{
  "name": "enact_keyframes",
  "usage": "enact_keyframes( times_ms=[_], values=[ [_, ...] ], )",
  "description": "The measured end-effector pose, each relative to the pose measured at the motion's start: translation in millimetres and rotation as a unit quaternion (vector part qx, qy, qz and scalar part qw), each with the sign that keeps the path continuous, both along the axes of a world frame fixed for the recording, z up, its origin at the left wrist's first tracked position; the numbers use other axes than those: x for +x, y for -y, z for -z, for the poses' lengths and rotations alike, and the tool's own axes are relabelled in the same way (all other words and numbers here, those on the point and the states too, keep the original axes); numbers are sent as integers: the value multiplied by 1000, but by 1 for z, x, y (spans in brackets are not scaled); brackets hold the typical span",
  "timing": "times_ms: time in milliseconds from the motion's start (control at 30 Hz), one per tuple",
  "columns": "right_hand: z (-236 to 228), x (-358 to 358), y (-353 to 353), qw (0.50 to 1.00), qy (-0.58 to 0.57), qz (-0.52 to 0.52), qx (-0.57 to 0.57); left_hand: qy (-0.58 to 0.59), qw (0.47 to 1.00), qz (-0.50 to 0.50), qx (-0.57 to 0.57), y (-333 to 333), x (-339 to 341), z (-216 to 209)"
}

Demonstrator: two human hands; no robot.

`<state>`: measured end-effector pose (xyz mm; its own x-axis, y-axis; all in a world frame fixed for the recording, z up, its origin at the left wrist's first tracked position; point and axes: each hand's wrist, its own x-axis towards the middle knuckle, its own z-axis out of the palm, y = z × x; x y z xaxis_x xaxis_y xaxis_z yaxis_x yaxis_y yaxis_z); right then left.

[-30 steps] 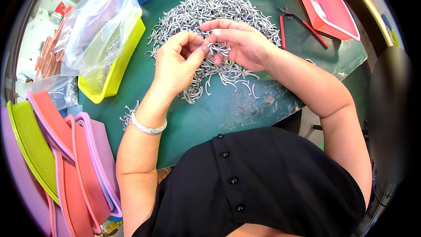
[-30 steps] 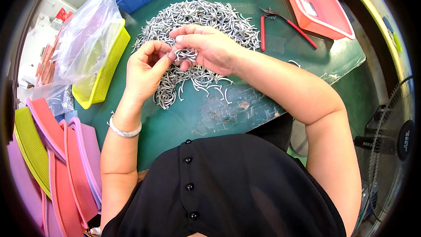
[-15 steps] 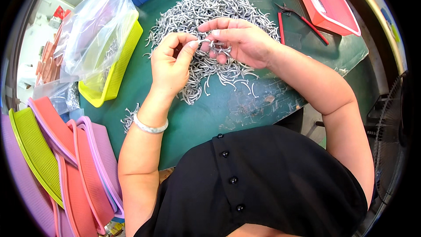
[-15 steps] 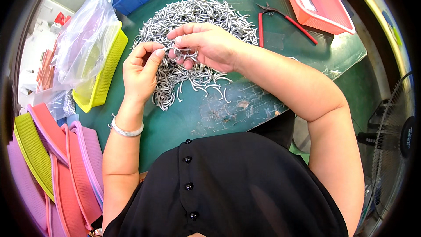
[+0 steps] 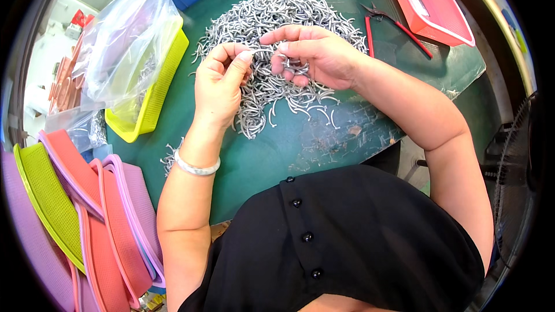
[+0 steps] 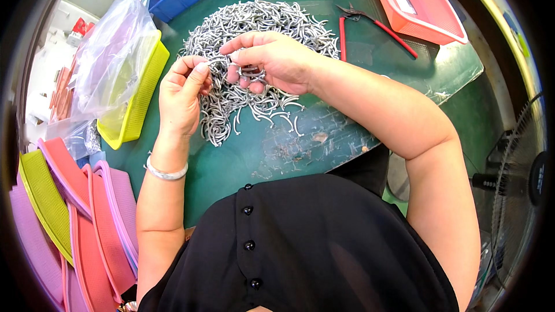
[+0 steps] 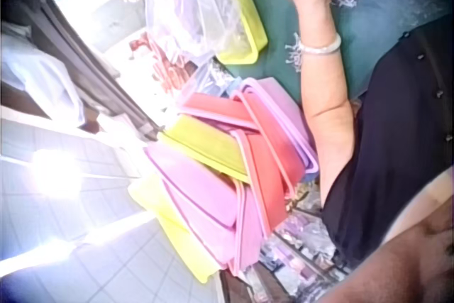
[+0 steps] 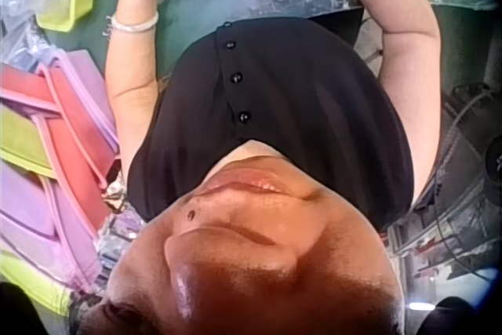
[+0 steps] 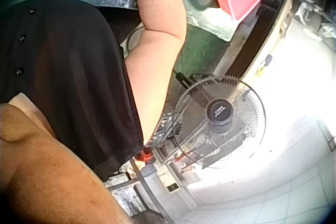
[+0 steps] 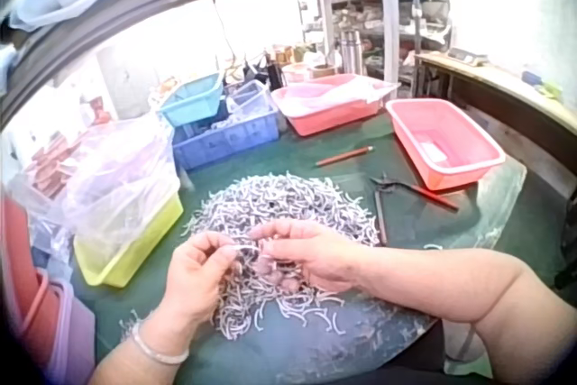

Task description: The person repeatedly picks up small silver metal hooks from a large pile on a green table and joins two pieces together by hand. The person handles the hooks one at a time, interlocking them and placing the assembled pairs back onto the table.

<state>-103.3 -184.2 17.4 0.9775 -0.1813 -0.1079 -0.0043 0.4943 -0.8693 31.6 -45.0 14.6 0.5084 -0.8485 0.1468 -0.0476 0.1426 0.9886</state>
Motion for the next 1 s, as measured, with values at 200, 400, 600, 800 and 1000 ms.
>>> enact_keyframes(
  times_ms=[200, 400, 600, 800, 1000],
  values=[
    [-1, 0, 1, 1000, -6, -3, 5, 342, 930, -20, 137, -47, 19, -38],
    [-1, -2, -1, 1000, 12, -8, 23, 525, 801, -30, 286, -111, 31, -42],
    [1, 3, -6, 999, 4, -17, 26, 394, 906, -62, 143, -69, 1, -34],
    [5, 3, -5, 998, 39, -24, 45, 278, 960, -3, 43, -1, -27, -29],
    [0, 0, -7, 999, 17, -18, 26, 207, 978, 0, 26, 4, -22, -20]
  ],
)
